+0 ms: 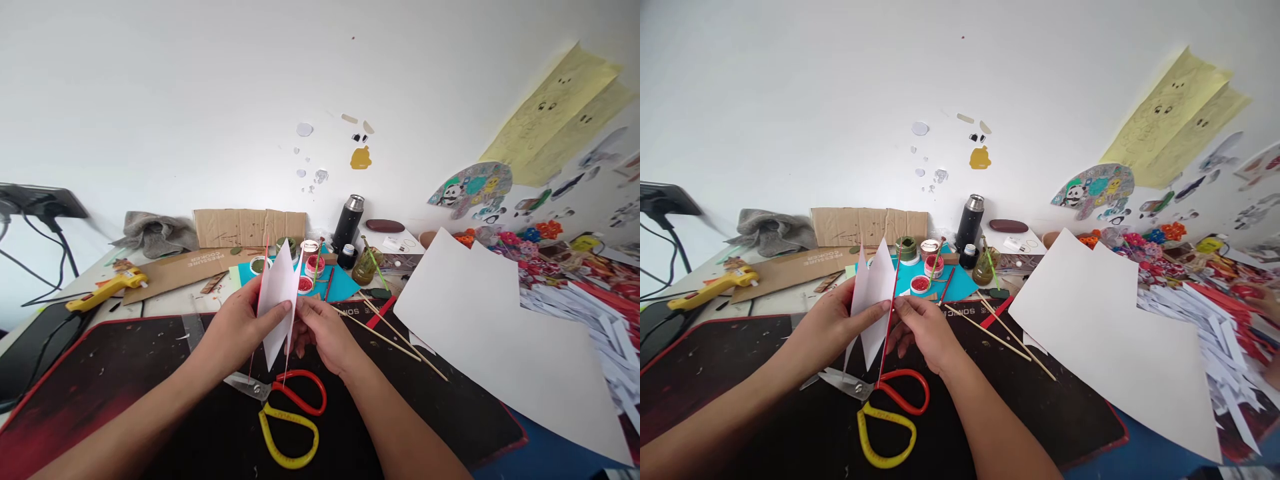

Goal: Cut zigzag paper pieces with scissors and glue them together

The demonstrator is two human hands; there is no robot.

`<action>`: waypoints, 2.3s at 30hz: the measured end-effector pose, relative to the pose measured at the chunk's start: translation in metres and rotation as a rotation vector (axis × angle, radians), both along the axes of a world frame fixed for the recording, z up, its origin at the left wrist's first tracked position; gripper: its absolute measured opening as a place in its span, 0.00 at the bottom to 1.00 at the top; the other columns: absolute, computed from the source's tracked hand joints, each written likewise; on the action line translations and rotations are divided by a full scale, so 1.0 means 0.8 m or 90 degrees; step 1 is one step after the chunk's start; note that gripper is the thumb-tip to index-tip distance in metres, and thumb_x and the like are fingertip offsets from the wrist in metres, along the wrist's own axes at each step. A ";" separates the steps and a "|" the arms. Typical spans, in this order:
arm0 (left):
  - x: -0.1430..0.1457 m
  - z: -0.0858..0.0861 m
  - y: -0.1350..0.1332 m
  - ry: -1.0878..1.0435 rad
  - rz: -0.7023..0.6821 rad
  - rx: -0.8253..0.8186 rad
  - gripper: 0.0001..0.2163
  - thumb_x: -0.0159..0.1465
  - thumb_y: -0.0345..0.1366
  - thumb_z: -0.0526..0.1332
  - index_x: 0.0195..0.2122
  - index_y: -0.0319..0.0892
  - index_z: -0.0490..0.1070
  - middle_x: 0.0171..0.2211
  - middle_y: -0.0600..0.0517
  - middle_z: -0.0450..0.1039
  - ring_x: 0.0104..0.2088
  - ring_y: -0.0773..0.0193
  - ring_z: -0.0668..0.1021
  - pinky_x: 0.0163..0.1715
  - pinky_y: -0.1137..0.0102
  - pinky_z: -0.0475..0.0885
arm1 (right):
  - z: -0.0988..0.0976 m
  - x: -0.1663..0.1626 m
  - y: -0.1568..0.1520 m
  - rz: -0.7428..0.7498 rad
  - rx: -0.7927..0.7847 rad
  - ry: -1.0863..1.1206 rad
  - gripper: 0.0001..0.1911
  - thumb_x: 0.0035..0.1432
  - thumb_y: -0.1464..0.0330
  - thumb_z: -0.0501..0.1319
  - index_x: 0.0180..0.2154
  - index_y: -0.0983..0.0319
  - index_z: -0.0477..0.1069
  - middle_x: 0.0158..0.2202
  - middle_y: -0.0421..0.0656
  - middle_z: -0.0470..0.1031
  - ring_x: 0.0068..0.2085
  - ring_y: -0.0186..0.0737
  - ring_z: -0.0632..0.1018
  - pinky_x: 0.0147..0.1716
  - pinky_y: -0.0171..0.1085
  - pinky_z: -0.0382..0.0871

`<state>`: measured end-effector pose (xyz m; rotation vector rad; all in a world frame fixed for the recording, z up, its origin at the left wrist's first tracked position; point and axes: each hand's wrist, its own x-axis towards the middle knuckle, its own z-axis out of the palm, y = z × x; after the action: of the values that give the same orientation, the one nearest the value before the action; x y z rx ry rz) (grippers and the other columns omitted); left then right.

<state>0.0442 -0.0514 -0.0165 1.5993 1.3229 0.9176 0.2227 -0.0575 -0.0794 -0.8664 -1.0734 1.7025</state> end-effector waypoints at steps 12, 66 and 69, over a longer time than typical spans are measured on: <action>-0.001 -0.001 0.002 -0.011 -0.002 -0.005 0.27 0.58 0.54 0.69 0.53 0.43 0.77 0.42 0.44 0.88 0.42 0.38 0.86 0.37 0.53 0.80 | 0.000 0.000 0.000 0.004 -0.004 -0.002 0.31 0.58 0.39 0.73 0.38 0.61 0.78 0.21 0.35 0.73 0.18 0.33 0.76 0.16 0.28 0.67; -0.007 -0.001 0.014 0.003 0.005 -0.006 0.25 0.61 0.53 0.68 0.53 0.43 0.76 0.43 0.45 0.88 0.43 0.40 0.87 0.39 0.55 0.81 | 0.004 0.005 0.005 -0.123 0.045 -0.010 0.35 0.58 0.37 0.72 0.44 0.62 0.80 0.32 0.41 0.81 0.22 0.35 0.79 0.16 0.30 0.65; -0.004 -0.002 0.014 0.003 -0.003 -0.012 0.24 0.60 0.53 0.67 0.52 0.44 0.76 0.41 0.46 0.87 0.42 0.40 0.87 0.39 0.55 0.81 | 0.003 0.005 0.005 -0.110 0.057 -0.029 0.34 0.57 0.38 0.73 0.44 0.62 0.79 0.32 0.41 0.81 0.22 0.35 0.80 0.16 0.30 0.65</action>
<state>0.0406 -0.0404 -0.0182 1.5912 1.3264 0.8961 0.2265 -0.0539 -0.0766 -0.9170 -1.0649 1.4875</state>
